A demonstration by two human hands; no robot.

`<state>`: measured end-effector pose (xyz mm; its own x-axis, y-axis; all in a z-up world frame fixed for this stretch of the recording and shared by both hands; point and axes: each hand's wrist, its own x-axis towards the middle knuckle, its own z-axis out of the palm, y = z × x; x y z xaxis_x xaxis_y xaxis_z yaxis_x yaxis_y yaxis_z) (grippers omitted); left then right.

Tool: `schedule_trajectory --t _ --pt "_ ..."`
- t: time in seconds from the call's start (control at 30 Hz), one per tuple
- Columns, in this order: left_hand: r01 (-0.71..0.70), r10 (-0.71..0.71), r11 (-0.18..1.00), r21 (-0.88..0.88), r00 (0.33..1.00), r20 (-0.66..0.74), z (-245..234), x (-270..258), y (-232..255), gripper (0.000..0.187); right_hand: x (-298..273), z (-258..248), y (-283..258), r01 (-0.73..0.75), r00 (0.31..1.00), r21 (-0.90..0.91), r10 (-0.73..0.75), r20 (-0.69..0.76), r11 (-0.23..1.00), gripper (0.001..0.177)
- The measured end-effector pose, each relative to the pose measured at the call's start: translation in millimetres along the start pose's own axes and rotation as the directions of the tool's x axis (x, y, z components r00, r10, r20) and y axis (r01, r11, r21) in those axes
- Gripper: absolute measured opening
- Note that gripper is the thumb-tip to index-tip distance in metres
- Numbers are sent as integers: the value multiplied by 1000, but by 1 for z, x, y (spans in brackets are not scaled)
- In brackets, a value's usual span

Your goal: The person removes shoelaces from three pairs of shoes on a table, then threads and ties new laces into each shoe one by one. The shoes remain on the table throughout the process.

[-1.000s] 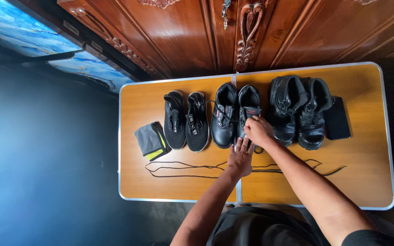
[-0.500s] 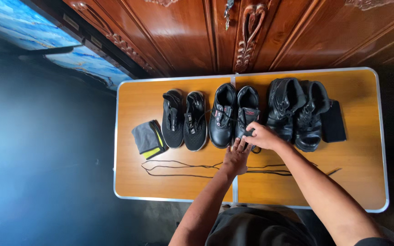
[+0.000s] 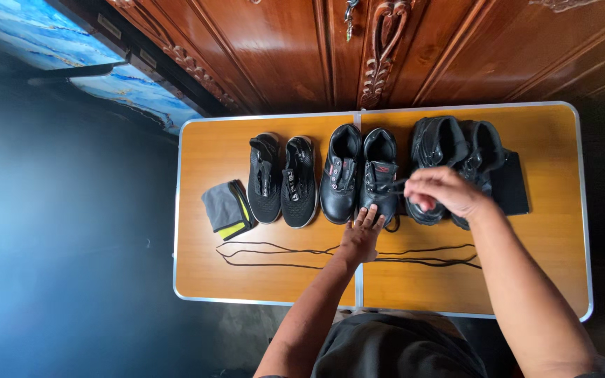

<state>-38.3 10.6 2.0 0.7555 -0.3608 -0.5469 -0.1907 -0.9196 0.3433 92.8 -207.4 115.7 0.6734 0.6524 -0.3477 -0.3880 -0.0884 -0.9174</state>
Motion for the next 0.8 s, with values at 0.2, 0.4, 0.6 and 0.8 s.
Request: schedule_trajectory --t 0.2,0.4,0.6,0.8 --pt "-14 14 1000 0 999 30 2 6 -2 98 -16 -5 -47 55 964 -111 -81 -252 992 25" --pt "-34 33 999 -6 992 -122 13 -2 0 88 3 -1 -21 -80 807 -699 -366 -464 710 46" --pt "-29 32 999 19 978 -206 24 3 0 75 8 14 50 -316 738 -828 -429 -521 462 54" --pt "-39 46 999 26 928 -370 28 19 -1 65 18 23 98 -493 836 -679 81 -542 544 60"
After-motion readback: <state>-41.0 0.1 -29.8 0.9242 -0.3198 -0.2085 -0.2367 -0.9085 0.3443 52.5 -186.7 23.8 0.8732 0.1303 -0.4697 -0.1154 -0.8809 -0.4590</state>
